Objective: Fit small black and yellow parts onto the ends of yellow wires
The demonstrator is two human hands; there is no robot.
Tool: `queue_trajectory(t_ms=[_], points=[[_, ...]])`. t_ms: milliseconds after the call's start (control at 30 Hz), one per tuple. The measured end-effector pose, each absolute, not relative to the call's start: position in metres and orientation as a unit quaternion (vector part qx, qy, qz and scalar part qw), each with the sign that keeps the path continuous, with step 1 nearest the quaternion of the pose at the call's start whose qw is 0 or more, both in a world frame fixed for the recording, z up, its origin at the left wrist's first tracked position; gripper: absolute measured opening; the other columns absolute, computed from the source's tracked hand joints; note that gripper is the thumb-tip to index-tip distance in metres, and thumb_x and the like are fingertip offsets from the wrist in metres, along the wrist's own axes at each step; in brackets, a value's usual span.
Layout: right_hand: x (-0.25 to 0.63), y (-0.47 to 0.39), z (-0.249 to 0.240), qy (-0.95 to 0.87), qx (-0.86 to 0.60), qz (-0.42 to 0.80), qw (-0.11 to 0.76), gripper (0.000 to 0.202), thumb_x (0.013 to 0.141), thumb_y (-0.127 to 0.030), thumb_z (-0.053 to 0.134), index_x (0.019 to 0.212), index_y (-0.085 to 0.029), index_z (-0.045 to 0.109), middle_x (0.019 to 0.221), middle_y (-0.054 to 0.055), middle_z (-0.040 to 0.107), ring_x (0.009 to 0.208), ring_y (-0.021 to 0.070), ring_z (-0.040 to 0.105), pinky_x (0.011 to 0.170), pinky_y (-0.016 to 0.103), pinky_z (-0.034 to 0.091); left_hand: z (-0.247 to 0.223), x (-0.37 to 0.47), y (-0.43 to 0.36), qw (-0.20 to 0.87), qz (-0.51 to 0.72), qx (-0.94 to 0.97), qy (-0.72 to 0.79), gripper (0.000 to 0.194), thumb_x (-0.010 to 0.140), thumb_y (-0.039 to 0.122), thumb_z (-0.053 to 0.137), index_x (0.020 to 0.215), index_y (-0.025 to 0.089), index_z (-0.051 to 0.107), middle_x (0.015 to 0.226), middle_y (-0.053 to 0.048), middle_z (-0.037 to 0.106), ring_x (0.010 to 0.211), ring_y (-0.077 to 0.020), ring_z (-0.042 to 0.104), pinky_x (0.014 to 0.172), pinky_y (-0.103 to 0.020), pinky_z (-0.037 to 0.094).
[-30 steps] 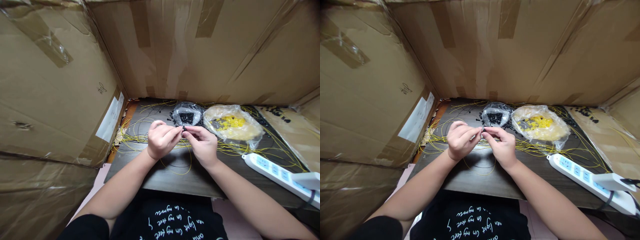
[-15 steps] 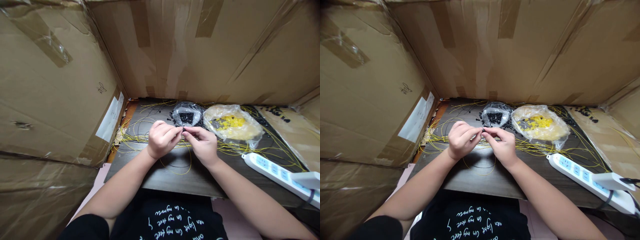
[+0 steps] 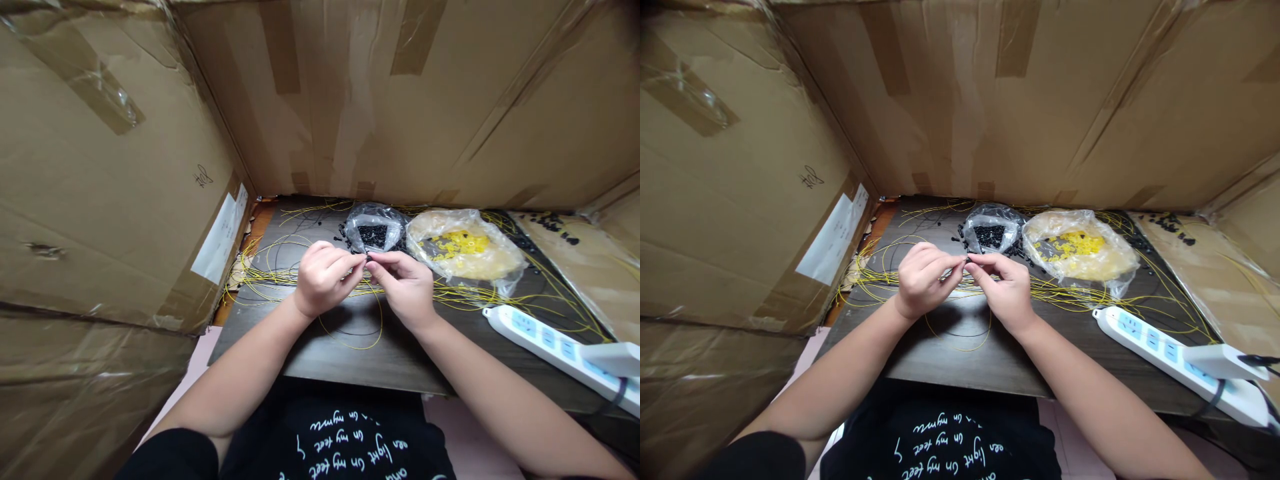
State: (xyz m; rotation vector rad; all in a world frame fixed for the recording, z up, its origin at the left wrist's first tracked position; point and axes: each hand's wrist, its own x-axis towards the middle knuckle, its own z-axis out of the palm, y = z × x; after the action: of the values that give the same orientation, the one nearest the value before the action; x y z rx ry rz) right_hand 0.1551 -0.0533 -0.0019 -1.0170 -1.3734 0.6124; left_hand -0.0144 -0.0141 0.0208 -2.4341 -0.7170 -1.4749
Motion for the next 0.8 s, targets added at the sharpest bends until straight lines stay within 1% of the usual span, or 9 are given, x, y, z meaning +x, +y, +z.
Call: queue_trajectory(t_ms=[233,367,500,667,800], points=[[0.1571,-0.0520,-0.0046,-0.604,-0.423,0.285,0.612,0.019,0.082,-0.032,0.074,0.098,-0.022,0.075,0.087,0.004,0.073,0.067,0.0138,0.066,0.063,0.028,0.057,0.0210,-0.0133,-0.0158,0.096,-0.514,-0.818,-0.240,0.002,0.084,0.018,0.065,0.086,0.019,0.066,0.073,0.000,0.071,0.065,-0.0126,0.063,0.071,-0.032,0.045],[0.1573,-0.0513,-0.0042,-0.604,-0.427,0.278,0.613,0.019,0.081,-0.033,0.075,0.096,-0.022,0.075,0.088,0.005,0.074,0.070,0.0149,0.068,0.065,0.029,0.058,0.0207,-0.0140,-0.0147,0.094,-0.514,-0.818,-0.240,0.002,0.085,0.020,0.064,0.085,0.019,0.066,0.072,0.001,0.070,0.064,-0.0123,0.062,0.071,-0.031,0.045],[0.1563,-0.0503,-0.0032,-0.595,-0.434,0.261,0.624,0.019,0.081,-0.034,0.074,0.095,-0.021,0.075,0.092,0.005,0.074,0.080,0.0172,0.070,0.073,0.032,0.059,0.0214,-0.0156,-0.0118,0.094,-0.495,-0.833,-0.229,0.005,0.087,0.020,0.063,0.091,0.020,0.067,0.074,0.000,0.071,0.067,-0.0123,0.062,0.072,-0.031,0.045],[0.1559,-0.0492,-0.0022,-0.585,-0.435,0.269,0.629,0.018,0.082,-0.035,0.073,0.095,-0.022,0.075,0.095,0.005,0.074,0.081,0.0173,0.069,0.072,0.032,0.059,0.0227,-0.0161,-0.0100,0.083,-0.471,-0.849,-0.225,0.010,0.089,0.020,0.062,0.098,0.019,0.067,0.084,-0.004,0.074,0.073,-0.0135,0.065,0.071,-0.030,0.046],[0.1559,-0.0498,-0.0012,-0.596,-0.423,0.264,0.629,0.015,0.083,-0.032,0.072,0.096,-0.023,0.075,0.095,0.005,0.073,0.082,0.0169,0.068,0.072,0.031,0.058,0.0217,-0.0154,-0.0101,0.072,-0.472,-0.848,-0.229,0.011,0.090,0.018,0.060,0.099,0.018,0.067,0.088,-0.005,0.074,0.076,-0.0141,0.066,0.072,-0.030,0.047]])
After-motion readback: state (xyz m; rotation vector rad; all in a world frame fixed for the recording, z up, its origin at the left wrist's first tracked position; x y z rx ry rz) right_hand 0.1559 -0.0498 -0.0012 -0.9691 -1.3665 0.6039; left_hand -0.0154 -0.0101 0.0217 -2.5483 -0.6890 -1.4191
